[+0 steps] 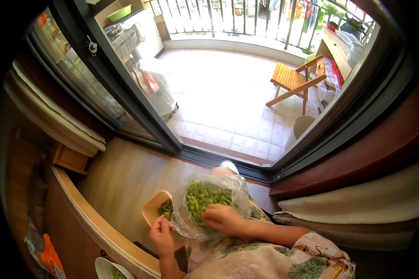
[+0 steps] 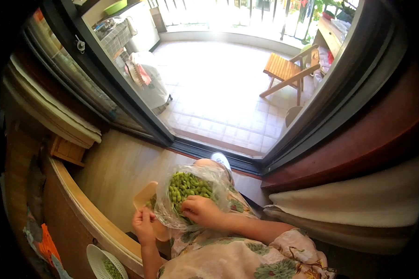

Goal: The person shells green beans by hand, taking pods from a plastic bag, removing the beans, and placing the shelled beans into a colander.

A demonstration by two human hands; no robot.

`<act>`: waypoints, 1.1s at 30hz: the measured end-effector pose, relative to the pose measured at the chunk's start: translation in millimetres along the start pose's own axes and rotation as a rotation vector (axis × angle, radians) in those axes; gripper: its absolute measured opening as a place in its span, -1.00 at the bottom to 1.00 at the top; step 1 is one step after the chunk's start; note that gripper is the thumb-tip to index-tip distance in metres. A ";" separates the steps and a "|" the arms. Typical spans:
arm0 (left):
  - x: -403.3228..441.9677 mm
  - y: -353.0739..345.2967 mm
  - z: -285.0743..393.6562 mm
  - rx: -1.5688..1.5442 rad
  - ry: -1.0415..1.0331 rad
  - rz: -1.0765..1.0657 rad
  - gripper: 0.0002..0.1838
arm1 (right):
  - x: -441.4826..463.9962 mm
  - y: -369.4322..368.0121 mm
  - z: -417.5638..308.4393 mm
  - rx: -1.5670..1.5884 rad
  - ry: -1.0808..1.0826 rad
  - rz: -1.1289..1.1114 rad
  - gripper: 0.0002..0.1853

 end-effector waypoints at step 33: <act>2.4 -15.3 13.9 0.147 -0.092 -0.016 -0.79 | -1.3 -22.2 14.5 -0.567 0.047 -0.052 -0.93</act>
Point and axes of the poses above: each hand's wrist, its own x-axis towards the middle knuckle, its own y-axis out of the back of the hand, z = x × y, the point moved 1 cm from there along x, towards the middle knuckle, and after that the axes turned 8 degrees about -z, right-handed, at the moved point
